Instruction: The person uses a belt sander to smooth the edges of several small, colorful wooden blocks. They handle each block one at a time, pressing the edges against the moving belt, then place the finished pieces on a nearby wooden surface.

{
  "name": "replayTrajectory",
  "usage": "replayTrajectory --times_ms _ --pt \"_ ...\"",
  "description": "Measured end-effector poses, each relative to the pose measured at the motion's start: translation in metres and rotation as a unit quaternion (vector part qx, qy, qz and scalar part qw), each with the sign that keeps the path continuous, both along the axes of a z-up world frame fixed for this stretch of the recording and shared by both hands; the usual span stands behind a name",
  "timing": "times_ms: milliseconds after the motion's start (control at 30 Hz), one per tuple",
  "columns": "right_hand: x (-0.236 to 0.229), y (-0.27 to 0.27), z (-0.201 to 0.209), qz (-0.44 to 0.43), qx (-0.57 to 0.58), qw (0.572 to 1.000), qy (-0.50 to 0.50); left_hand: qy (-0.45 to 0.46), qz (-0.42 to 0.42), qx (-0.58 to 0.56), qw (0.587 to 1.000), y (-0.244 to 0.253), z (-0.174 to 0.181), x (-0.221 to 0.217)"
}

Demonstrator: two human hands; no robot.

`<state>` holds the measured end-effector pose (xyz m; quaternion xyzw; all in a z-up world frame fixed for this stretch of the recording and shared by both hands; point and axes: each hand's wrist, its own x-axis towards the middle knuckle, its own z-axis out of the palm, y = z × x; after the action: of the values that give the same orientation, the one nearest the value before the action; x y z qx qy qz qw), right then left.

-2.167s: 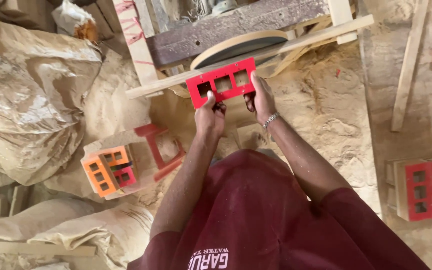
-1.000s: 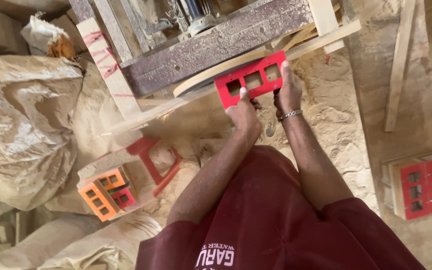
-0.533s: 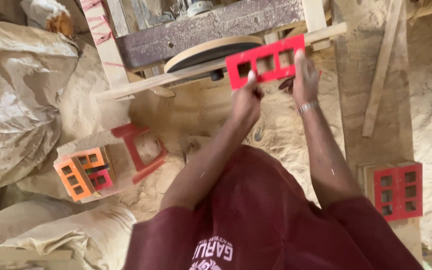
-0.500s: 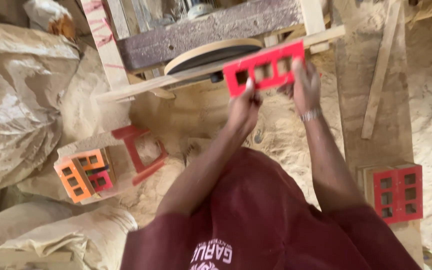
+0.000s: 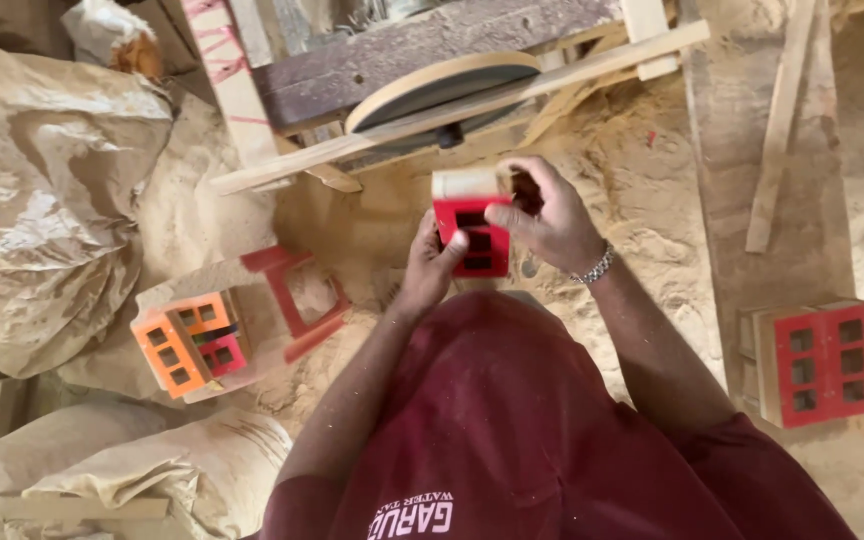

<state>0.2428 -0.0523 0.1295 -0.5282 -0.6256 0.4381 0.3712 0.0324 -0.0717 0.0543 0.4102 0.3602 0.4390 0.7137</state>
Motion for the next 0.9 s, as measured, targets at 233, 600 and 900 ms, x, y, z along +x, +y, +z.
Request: replayTrajectory --times_ms 233,600,900 --pt "-0.067 0.019 -0.092 -0.038 -0.149 0.981 0.113 -0.008 0.112 -0.189 0.975 0.04 -0.006 -0.006" --pt "-0.113 0.071 -0.126 -0.121 -0.235 0.957 -0.122 0.103 0.097 -0.294 0.945 0.099 -0.032 -0.054" --pt "-0.081 0.069 -0.104 -0.158 -0.235 0.956 -0.072 0.19 0.106 -0.28 0.935 0.105 -0.034 -0.01"
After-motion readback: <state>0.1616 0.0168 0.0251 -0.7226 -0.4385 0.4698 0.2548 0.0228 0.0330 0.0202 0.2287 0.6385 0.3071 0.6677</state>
